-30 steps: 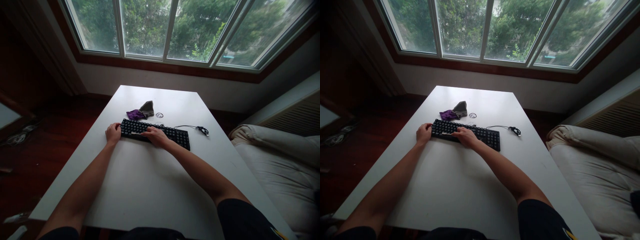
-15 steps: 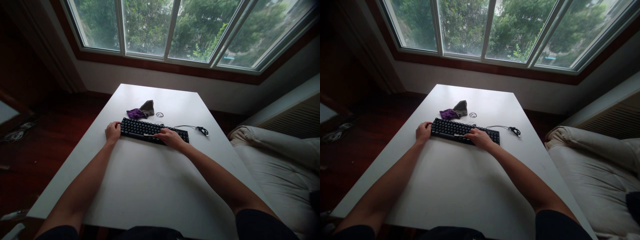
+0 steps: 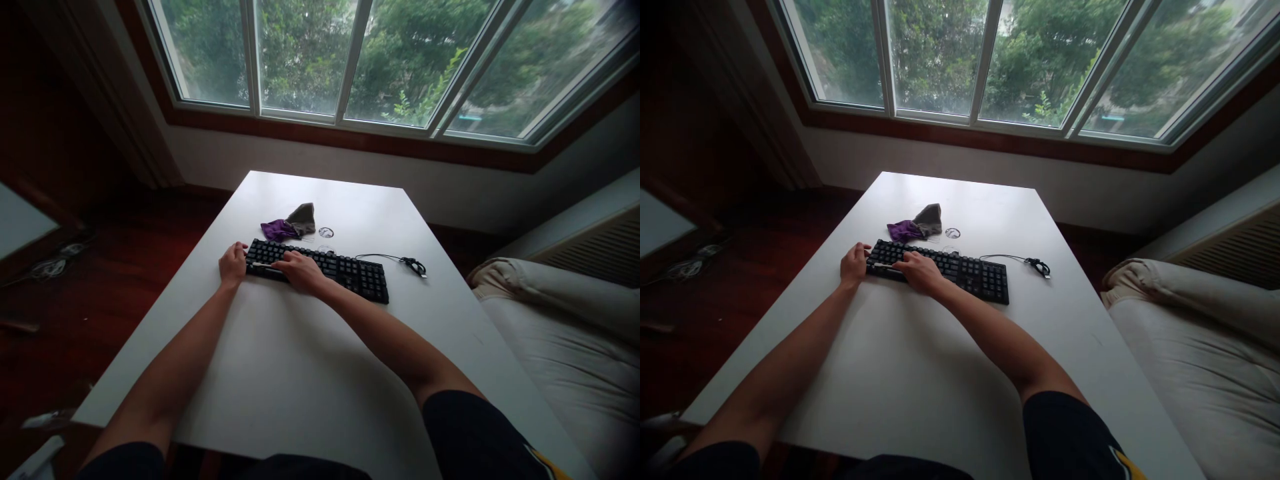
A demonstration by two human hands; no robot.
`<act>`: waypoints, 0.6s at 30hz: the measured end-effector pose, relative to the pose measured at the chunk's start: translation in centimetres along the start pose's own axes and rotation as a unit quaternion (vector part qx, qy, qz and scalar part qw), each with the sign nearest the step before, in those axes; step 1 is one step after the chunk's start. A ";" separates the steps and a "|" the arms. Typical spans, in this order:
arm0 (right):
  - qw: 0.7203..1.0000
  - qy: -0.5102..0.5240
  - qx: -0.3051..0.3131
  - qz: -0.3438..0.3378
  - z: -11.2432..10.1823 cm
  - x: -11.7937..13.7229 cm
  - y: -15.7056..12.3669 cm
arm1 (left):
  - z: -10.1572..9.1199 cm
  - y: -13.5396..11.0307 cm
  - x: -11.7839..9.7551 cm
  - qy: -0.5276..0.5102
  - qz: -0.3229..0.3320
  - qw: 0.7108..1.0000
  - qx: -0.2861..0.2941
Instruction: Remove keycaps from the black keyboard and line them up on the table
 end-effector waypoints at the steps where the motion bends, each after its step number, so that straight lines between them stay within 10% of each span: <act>1: 1.000 0.003 0.003 0.002 -0.1 0.6 0.6 | 0.0 0.0 0.0 -0.008 -0.006 1.000 -0.001; 8: 1.000 0.001 0.027 0.000 -0.7 3.6 3.2 | -0.4 -0.1 -0.1 -0.041 -0.020 0.999 -0.001; 18: 1.000 -0.012 0.018 -0.009 -1.2 -1.0 -0.9 | -0.5 -0.7 -1.0 -0.060 -0.026 0.998 0.000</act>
Point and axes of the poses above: each hand's wrist, its own y-axis towards the middle knuckle, its own z-axis out of the palm, x = y × z, the point moved 5 cm from there along y, towards the middle knuckle
